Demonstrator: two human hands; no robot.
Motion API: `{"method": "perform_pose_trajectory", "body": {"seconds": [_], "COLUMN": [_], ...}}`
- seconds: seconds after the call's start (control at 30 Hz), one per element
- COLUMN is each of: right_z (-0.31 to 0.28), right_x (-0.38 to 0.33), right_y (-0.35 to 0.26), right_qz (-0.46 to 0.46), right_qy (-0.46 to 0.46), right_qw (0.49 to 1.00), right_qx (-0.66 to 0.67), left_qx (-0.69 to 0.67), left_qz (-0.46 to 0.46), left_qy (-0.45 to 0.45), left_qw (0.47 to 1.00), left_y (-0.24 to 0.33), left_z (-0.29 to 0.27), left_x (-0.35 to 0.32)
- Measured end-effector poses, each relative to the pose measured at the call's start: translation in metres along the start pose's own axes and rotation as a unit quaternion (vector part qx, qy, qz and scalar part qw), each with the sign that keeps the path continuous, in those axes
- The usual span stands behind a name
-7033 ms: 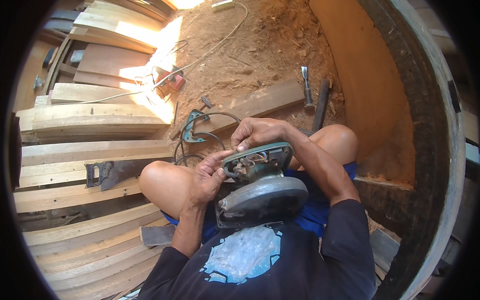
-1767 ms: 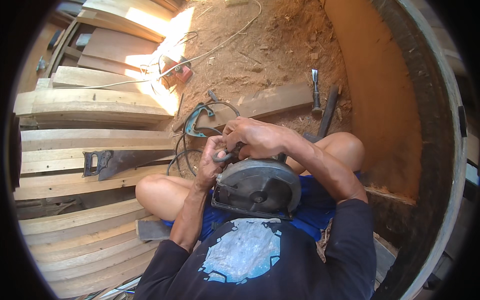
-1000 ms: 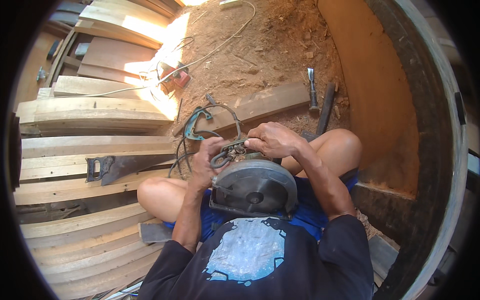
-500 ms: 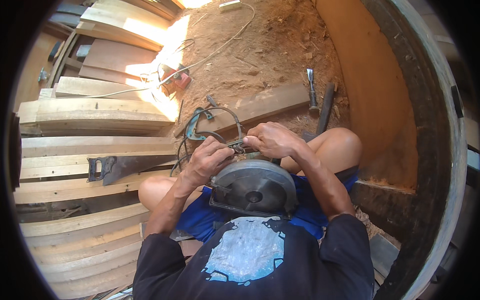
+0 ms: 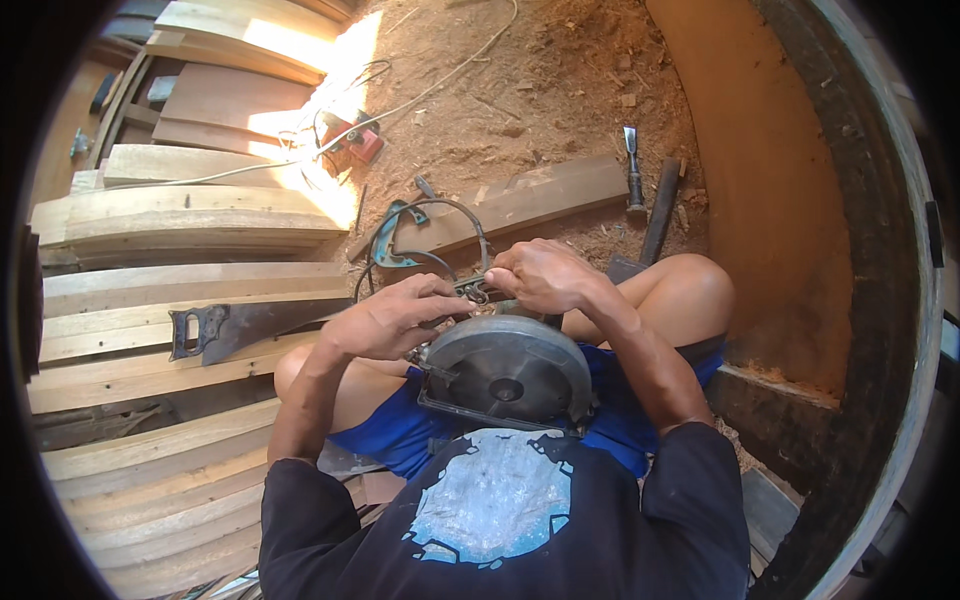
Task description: The person unscrews the base of a circular saw and manipulates the internal wires and components.
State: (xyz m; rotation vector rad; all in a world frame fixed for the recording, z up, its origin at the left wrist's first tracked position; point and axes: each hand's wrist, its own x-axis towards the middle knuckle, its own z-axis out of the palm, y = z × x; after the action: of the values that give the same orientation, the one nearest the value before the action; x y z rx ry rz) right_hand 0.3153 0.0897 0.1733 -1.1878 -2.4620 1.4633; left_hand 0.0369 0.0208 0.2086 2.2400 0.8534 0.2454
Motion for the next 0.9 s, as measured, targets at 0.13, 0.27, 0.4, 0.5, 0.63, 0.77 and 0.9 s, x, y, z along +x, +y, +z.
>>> {"method": "perform_pose_trajectory", "body": {"seconds": [0.13, 0.27, 0.4, 0.5, 0.63, 0.77, 0.9], "right_z": [0.0, 0.0, 0.003, 0.001, 0.002, 0.003, 0.004], "right_x": [0.001, 0.0, 0.0, 0.001, 0.001, 0.003, 0.002], "right_y": [0.002, 0.003, -0.001, -0.001, 0.002, 0.006, 0.011], "right_qz": [-0.007, 0.006, -0.014, -0.013, -0.023, -0.04, -0.056], "right_qy": [-0.001, -0.003, 0.004, -0.002, -0.008, -0.009, 0.013], "right_qw": [1.0, 1.0, 1.0, 1.0, 1.0, 0.999, 0.998], "right_qx": [-0.002, -0.002, 0.007, 0.003, -0.001, -0.004, 0.023], "left_qx": [-0.074, -0.061, -0.047, 0.026, 0.027, -0.11, -0.107], "left_qz": [-0.01, -0.034, -0.069, -0.09, -0.114, -0.064, -0.054], "left_qy": [-0.023, -0.103, -0.118, -0.134, -0.156, -0.089, -0.053], "left_qw": [0.997, 0.992, 0.989, 0.987, 0.981, 0.988, 0.991], "left_y": [-0.017, -0.009, 0.001, 0.009, 0.008, -0.012, -0.014], "left_z": [-0.002, -0.015, -0.017, -0.016, -0.02, -0.009, -0.002], "left_x": [-0.002, 0.013, 0.013, 0.012, 0.013, 0.003, 0.001]}}
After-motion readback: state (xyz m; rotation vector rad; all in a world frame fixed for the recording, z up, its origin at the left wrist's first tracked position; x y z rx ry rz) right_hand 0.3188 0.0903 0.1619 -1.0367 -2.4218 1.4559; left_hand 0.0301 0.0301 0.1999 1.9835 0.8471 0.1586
